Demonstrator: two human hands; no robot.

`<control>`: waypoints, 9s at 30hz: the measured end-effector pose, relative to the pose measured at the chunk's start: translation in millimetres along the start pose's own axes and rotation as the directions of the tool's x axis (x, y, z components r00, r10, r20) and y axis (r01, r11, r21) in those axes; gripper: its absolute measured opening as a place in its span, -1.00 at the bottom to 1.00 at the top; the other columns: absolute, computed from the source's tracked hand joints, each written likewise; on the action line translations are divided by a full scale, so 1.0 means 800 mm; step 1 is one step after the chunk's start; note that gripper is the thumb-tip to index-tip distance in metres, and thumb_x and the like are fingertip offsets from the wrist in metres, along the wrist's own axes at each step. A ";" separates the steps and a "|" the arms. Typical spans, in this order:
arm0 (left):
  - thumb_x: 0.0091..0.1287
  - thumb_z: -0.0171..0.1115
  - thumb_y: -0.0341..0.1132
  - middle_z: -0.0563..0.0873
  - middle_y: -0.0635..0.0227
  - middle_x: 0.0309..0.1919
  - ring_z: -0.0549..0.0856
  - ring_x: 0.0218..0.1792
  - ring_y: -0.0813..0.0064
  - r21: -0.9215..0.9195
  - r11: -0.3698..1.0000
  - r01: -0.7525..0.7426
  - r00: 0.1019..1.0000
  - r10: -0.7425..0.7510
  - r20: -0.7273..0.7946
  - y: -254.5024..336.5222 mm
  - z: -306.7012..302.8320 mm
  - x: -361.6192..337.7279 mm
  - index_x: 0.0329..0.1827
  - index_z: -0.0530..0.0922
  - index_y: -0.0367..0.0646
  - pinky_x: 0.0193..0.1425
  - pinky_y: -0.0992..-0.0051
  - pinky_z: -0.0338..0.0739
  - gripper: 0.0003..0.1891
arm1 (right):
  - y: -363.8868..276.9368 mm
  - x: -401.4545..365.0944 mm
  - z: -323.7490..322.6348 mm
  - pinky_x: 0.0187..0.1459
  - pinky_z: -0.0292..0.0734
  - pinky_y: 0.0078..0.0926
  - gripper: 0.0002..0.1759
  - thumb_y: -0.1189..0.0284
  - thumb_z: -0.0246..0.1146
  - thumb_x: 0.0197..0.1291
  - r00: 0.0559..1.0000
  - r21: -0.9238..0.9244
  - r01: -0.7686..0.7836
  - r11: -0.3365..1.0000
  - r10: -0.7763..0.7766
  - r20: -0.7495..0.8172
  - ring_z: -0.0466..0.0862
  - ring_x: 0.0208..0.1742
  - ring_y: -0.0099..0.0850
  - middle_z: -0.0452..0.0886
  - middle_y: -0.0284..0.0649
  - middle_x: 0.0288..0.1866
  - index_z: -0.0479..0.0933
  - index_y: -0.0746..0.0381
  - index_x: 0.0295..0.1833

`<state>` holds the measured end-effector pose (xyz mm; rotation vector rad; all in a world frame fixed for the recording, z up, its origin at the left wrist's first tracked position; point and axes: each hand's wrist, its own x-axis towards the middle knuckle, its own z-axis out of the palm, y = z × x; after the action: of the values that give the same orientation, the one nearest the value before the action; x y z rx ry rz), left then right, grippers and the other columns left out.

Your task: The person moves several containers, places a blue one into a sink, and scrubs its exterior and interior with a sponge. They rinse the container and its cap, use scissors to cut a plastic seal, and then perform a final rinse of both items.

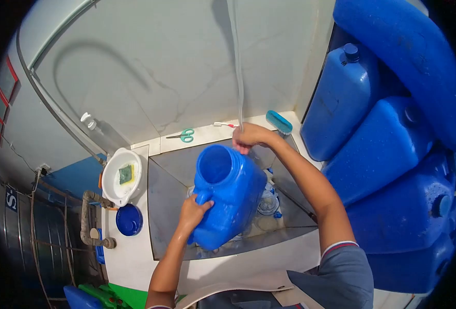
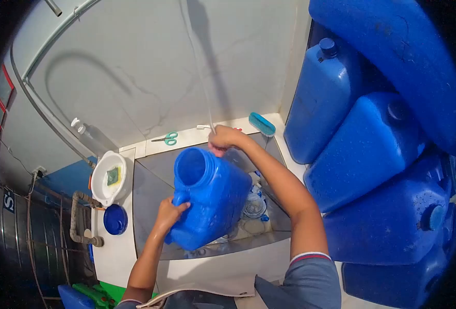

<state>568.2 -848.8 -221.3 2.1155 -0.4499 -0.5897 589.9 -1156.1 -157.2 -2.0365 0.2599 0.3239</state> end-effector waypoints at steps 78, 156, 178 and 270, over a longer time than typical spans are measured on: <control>0.19 0.16 -0.14 0.65 0.07 -0.40 0.63 -0.28 0.08 0.561 0.498 -0.661 0.584 0.811 -0.032 0.096 0.072 0.150 -0.26 0.58 -0.20 -0.12 0.12 0.48 -0.72 | -0.073 -0.050 -0.008 -0.24 0.63 -0.48 -0.83 0.58 -0.01 0.12 0.998 0.287 -0.015 0.958 0.033 -0.060 0.64 -0.36 -0.40 0.59 -0.12 -0.36 0.50 0.39 -0.27; 0.37 -0.14 0.08 0.64 -0.09 -0.47 0.64 -0.36 -0.05 0.326 0.827 -0.458 0.889 0.420 0.181 0.072 0.026 0.112 -0.42 0.62 -0.33 -0.15 0.11 0.50 -0.40 | -0.043 -0.033 0.009 -0.37 0.57 -0.40 -0.81 0.51 0.02 0.12 0.942 0.181 0.157 0.971 -0.093 -0.321 0.68 -0.37 -0.26 0.61 -0.05 -0.43 0.51 0.36 -0.28; 0.38 -0.17 0.21 0.57 0.19 0.06 0.57 -0.02 0.38 -0.797 0.546 0.258 0.889 -0.457 -0.025 -0.218 -0.080 -0.038 0.27 0.31 -0.23 0.02 0.42 0.45 -0.32 | -0.151 -0.090 0.097 -0.26 0.50 -0.16 -0.33 0.33 0.30 -0.30 0.410 -0.845 0.118 0.522 -0.800 -0.437 0.61 -0.30 -0.08 0.59 -0.11 -0.34 0.50 0.22 0.10; 0.10 0.26 -0.15 0.63 -0.14 -0.21 0.61 -0.14 -0.10 0.377 0.811 -0.447 0.893 0.428 0.140 0.046 0.005 0.026 0.08 0.41 -0.30 -0.02 0.10 0.48 -0.47 | 0.014 -0.047 0.167 -0.39 0.34 -0.24 -0.36 0.34 0.35 -0.20 0.600 -0.887 0.015 0.461 -0.714 -0.361 0.60 -0.28 -0.24 0.57 -0.10 -0.30 0.46 0.37 0.09</control>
<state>579.8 -882.4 -198.3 2.2662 -1.1366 -0.2907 535.5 -1041.5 -214.1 -3.0275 0.0377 -0.9106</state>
